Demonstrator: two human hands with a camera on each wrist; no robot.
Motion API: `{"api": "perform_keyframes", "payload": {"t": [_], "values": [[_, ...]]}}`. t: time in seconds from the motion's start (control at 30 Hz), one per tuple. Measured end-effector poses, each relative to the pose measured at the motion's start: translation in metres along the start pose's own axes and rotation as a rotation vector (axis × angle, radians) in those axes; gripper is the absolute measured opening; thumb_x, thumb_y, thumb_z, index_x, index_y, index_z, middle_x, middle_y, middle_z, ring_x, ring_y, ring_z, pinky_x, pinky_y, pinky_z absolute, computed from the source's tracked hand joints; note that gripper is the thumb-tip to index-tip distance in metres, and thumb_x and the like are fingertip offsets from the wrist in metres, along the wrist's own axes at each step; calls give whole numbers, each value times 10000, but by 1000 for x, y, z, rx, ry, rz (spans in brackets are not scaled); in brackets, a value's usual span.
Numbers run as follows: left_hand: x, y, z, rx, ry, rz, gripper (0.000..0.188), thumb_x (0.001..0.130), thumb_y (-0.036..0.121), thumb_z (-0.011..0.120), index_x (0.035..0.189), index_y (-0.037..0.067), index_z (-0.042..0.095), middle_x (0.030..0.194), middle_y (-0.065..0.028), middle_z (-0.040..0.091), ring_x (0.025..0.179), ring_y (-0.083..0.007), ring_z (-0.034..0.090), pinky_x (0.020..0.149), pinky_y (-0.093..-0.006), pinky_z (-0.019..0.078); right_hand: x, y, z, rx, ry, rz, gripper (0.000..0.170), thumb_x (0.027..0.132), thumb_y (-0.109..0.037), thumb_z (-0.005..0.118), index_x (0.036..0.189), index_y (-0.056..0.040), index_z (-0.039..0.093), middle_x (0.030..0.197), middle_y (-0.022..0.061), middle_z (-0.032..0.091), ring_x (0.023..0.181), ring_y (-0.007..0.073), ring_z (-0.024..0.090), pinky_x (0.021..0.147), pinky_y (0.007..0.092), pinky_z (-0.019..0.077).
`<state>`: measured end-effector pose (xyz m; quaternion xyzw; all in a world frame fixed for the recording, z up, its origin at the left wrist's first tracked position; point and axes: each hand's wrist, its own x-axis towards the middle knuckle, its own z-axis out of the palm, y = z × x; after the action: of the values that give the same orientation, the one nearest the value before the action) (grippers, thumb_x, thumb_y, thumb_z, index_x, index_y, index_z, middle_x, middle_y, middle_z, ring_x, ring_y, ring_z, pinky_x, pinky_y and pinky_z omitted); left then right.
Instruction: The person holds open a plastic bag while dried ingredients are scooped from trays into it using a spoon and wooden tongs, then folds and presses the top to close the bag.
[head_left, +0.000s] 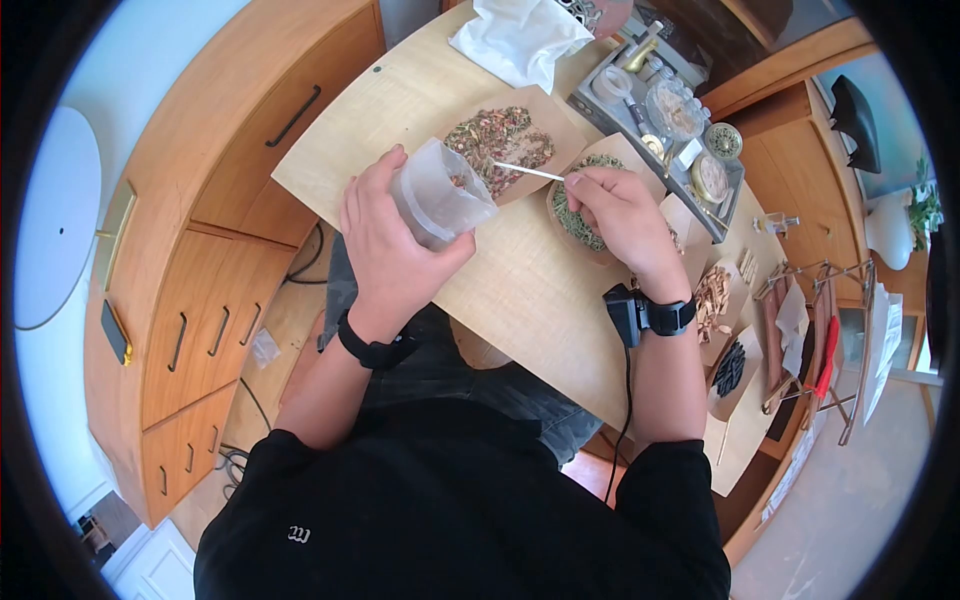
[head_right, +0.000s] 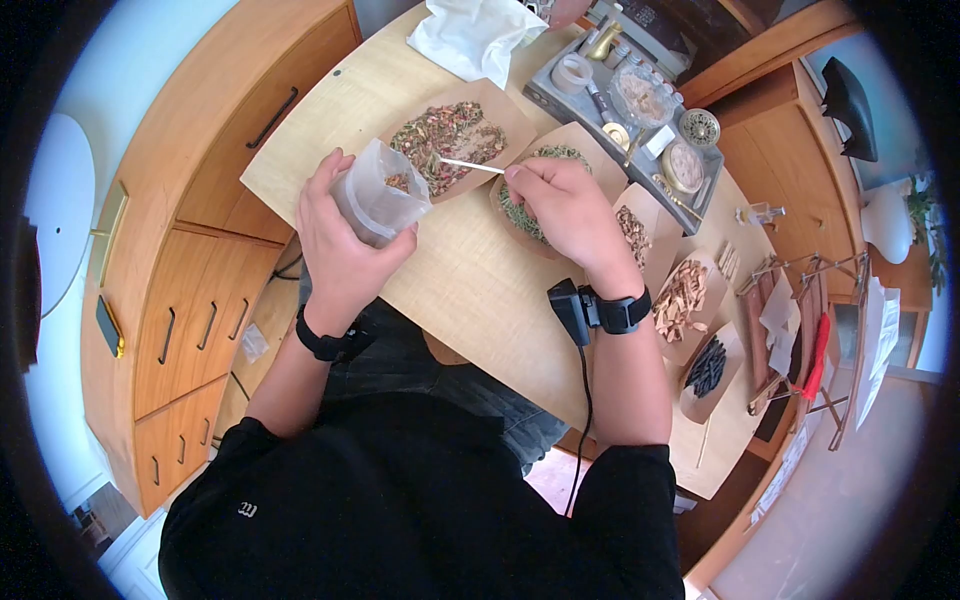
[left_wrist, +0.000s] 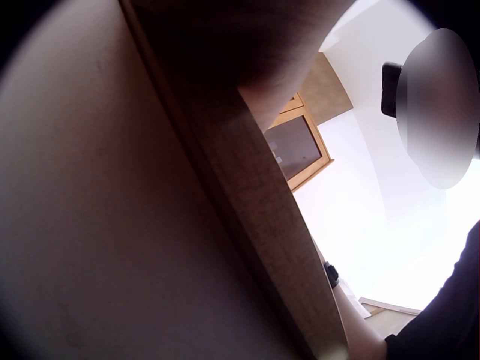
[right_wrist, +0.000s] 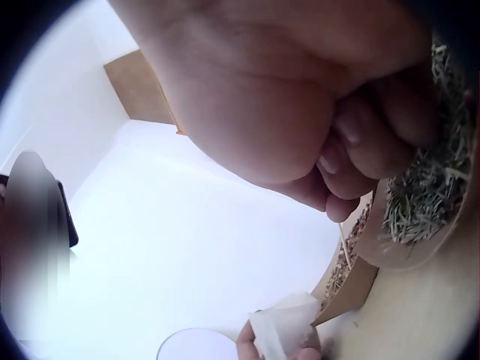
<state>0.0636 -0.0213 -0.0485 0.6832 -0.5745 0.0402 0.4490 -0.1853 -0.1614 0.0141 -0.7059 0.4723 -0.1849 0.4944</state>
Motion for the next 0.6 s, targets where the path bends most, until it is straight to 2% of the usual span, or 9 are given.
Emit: {"api": "perform_keyframes", "payload": {"t": [0.1, 0.17, 0.2, 0.27, 0.37, 0.47, 0.6], "values": [[0, 0, 0, 4, 5, 3, 1005, 681, 259, 951, 1551, 27, 503, 1421, -166, 626, 1281, -405, 591, 1155, -545, 428, -4, -9, 1, 130, -65, 87, 378, 1132, -280, 637, 866, -23, 713, 692, -45, 551, 646, 70, 476, 607, 291, 382], [0, 1, 1, 4, 7, 9, 1005, 682, 259, 952, 1552, 29, 504, 1419, -168, 627, 1280, -403, 592, 1151, -544, 429, -4, -9, 1, 238, -80, 162, 360, 1125, -266, 638, 853, -42, 708, 663, -67, 525, 595, 44, 443, 549, 268, 324], [0, 1, 1, 4, 6, 2, 1006, 684, 259, 952, 1555, 32, 503, 1420, -167, 629, 1287, -401, 592, 1154, -544, 428, -4, -8, 1, 239, -79, 162, 360, 1125, -266, 638, 853, -42, 708, 663, -67, 525, 595, 44, 443, 549, 268, 324], [0, 1, 1, 5, 6, -4, 1006, 685, 260, 952, 1557, 35, 503, 1421, -166, 630, 1294, -400, 593, 1158, -544, 427, -1, -5, 0, 364, -96, 195, 351, 1134, -254, 631, 850, -54, 684, 638, -84, 481, 537, 33, 377, 500, 266, 253], [0, 0, 1, 2, 8, -7, 1009, 687, 261, 953, 1562, 40, 501, 1428, -164, 630, 1315, -397, 590, 1166, -542, 424, 3, 4, -5, 481, -137, 188, 344, 1144, -239, 623, 850, -66, 658, 633, -99, 439, 514, 29, 321, 484, 274, 201], [-1, 0, 1, 3, 1, -11, 1010, 687, 259, 951, 1564, 41, 499, 1436, -163, 628, 1332, -396, 586, 1173, -543, 421, 2, 4, -7, 501, -124, 191, 342, 1155, -237, 611, 859, -67, 644, 629, -106, 409, 507, 32, 288, 481, 285, 186], [0, 1, 1, 8, 0, -13, 1010, 684, 258, 948, 1562, 38, 499, 1440, -165, 625, 1333, -397, 583, 1177, -546, 418, -2, -2, -11, 545, -167, 165, 343, 1147, -238, 624, 851, -66, 654, 643, -99, 435, 528, 28, 319, 492, 273, 204]]}}
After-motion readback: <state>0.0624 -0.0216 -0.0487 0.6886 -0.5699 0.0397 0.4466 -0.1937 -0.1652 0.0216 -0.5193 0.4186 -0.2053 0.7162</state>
